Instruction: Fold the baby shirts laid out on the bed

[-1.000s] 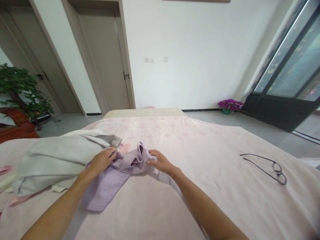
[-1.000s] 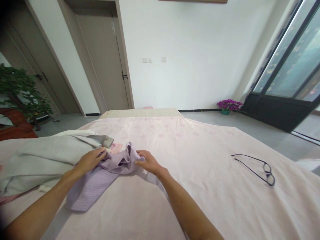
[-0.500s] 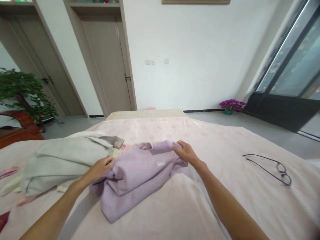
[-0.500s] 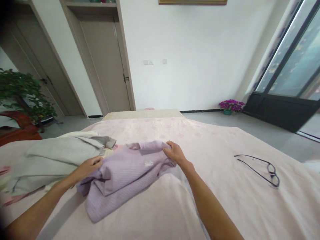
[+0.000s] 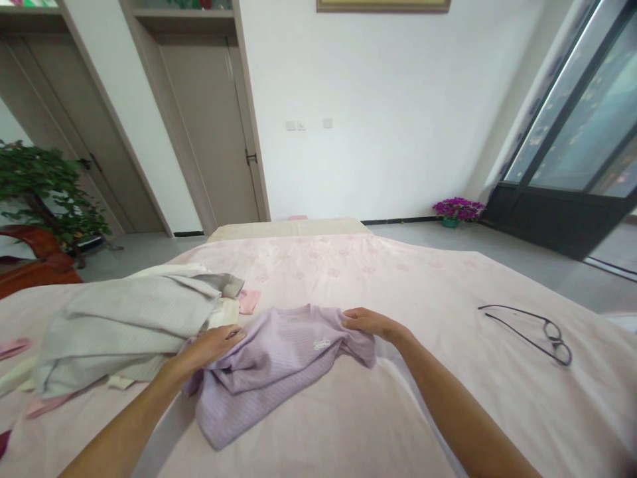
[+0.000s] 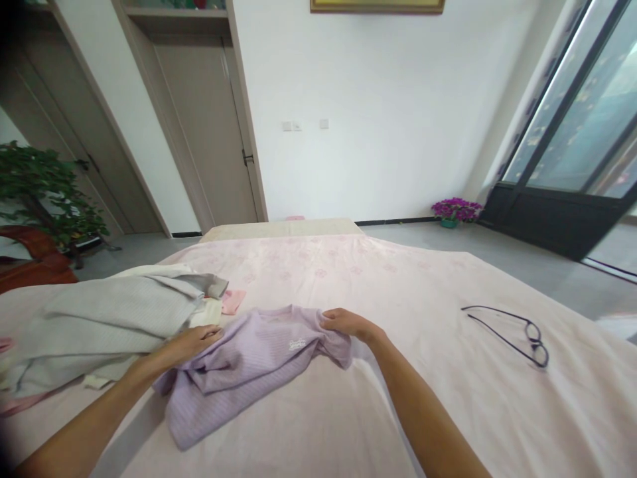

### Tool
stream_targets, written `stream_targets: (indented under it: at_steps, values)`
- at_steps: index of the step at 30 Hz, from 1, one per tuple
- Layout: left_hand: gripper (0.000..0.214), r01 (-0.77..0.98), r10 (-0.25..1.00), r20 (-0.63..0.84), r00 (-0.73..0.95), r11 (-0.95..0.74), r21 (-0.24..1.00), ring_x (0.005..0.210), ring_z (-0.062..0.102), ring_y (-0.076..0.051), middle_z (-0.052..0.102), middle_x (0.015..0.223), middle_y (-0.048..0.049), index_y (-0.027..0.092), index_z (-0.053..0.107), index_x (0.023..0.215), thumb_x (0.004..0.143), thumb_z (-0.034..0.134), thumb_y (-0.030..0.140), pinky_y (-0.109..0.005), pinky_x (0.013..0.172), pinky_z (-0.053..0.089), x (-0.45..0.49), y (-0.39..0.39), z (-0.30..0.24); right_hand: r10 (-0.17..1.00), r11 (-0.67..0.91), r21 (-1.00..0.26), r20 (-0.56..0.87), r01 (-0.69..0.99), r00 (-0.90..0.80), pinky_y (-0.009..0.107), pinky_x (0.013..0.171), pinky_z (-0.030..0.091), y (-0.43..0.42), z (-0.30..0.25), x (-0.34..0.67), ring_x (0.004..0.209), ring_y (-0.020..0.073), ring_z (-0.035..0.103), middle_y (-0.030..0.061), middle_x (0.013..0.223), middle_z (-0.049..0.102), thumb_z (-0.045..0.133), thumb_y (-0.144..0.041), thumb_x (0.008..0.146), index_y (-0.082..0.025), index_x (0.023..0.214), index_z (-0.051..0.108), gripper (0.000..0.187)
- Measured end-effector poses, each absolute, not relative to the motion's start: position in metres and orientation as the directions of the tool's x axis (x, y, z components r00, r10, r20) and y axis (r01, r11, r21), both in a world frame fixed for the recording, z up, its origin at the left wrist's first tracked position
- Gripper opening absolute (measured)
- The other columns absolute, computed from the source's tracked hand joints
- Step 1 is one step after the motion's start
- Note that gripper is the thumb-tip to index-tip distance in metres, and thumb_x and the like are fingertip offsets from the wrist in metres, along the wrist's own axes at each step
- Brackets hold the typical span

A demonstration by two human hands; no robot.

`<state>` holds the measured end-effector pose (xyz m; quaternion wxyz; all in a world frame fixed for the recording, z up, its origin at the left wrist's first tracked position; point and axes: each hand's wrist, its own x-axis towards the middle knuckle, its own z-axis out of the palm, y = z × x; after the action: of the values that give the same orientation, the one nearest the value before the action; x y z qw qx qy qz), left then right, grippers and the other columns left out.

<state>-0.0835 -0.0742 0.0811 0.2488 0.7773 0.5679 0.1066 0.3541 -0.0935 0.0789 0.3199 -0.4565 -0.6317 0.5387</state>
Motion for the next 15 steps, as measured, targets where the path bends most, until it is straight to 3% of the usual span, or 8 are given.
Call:
stream_targets:
  at_steps: [4,8,12,15]
  values:
    - [0.030,0.786,0.901,-0.029,0.433,-0.362,0.501,0.086,0.063,-0.022,0.069,0.096,-0.0059,0.022,0.069,0.095,0.078,0.056,0.042,-0.031,0.082,0.046,-0.079,-0.085,0.071,0.814,-0.045,-0.984,-0.137,0.173,-0.565,0.025,0.068,0.047,-0.104,0.086,0.345,0.077,0.0169,0.061,-0.0004,0.085,0.069,0.075,-0.041,0.071,-0.018,0.091,0.071,0.031]
    - [0.028,0.697,0.915,0.070,0.398,-0.351,0.625,0.088,0.060,-0.022,0.065,0.095,-0.0049,0.019,0.065,0.091,0.077,0.059,0.042,-0.031,0.083,0.047,-0.079,-0.090,0.076,0.877,-0.050,-0.996,-0.079,0.074,-0.473,0.022,0.061,0.046,-0.109,0.088,0.339,0.070,0.0145,0.058,-0.0019,0.078,0.067,0.080,-0.038,0.065,-0.017,0.086,0.067,0.033]
    - [0.028,0.574,0.941,0.093,0.326,-0.275,0.771,0.086,0.060,-0.021,0.064,0.086,-0.0017,0.019,0.062,0.090,0.083,0.054,0.045,-0.031,0.081,0.048,-0.080,-0.092,0.095,0.911,-0.125,-0.977,-0.044,-0.175,-0.410,0.029,0.065,0.051,-0.108,0.086,0.336,0.067,0.0177,0.063,0.0009,0.075,0.068,0.081,-0.040,0.063,-0.017,0.089,0.065,0.038]
    - [0.030,0.534,0.948,0.108,0.300,-0.260,0.804,0.092,0.060,-0.022,0.065,0.091,-0.0011,0.020,0.062,0.094,0.081,0.057,0.047,-0.030,0.084,0.047,-0.084,-0.088,0.117,0.957,-0.070,-0.944,0.028,-0.324,-0.288,0.030,0.065,0.052,-0.104,0.095,0.342,0.063,0.0172,0.063,0.0027,0.075,0.069,0.081,-0.038,0.062,-0.018,0.089,0.064,0.038]
